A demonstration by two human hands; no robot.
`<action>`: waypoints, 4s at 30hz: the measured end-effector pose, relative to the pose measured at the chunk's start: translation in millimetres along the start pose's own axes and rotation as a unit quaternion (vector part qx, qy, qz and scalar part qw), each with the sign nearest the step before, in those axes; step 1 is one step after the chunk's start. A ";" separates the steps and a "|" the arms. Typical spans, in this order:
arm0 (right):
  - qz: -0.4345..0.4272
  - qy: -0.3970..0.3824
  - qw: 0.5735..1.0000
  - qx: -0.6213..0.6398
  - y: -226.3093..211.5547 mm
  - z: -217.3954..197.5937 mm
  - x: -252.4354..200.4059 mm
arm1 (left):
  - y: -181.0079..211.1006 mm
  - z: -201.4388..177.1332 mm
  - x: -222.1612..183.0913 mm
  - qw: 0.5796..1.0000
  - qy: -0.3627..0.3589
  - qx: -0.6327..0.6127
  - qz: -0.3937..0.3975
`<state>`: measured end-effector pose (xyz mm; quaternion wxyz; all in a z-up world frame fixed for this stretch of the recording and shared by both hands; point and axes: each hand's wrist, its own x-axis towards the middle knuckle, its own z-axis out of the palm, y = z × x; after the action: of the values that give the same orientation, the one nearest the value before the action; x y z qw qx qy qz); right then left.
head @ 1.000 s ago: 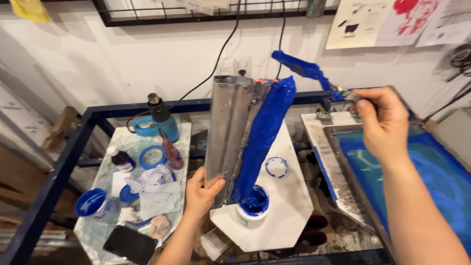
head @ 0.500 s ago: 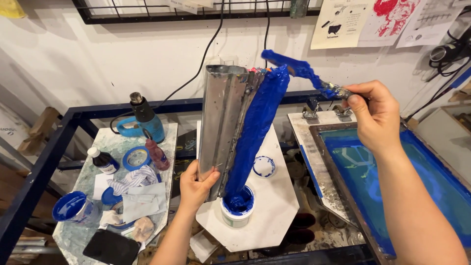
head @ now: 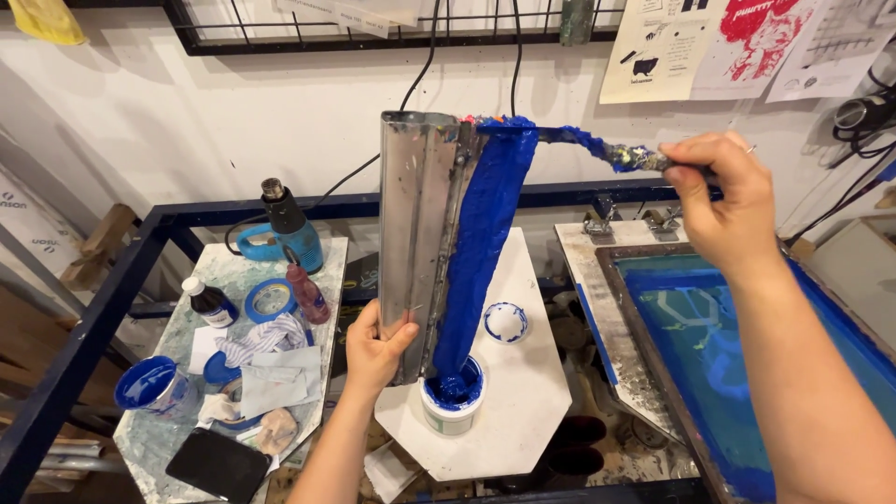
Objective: The person pours blue ink from a small container into a larger jar and stirs it with a spatula, then uses the spatula to spread ink onto a squeegee and a screen printing frame.
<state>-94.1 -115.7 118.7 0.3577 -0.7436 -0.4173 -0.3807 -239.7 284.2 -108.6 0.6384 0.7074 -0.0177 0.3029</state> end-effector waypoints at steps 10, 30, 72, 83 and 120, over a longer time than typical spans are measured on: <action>-0.093 -0.102 0.990 -0.030 0.6 1.0 20.0 | -15.0 -8.3 15.6 0.998 -0.009 -0.038 0.041; -0.038 -0.160 0.986 -0.018 1.0 60.7 -40.2 | -14.5 -7.9 23.7 0.998 -0.018 -0.054 0.000; 0.006 -0.267 0.959 -0.098 -26.5 128.4 -206.9 | -9.4 -8.3 37.0 0.989 0.043 -0.139 0.025; -0.027 -0.235 0.955 -0.179 -60.0 123.9 -241.4 | -26.9 -5.8 24.7 0.990 0.041 -0.134 0.018; 0.027 0.027 0.999 -0.028 -18.8 59.9 -25.5 | -77.9 -5.7 20.6 0.997 0.020 -0.068 -0.042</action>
<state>-104.0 -66.3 73.5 0.3583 -0.7536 -0.3766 -0.4024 -193.1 311.2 -168.8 0.6974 0.6563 0.0047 0.2877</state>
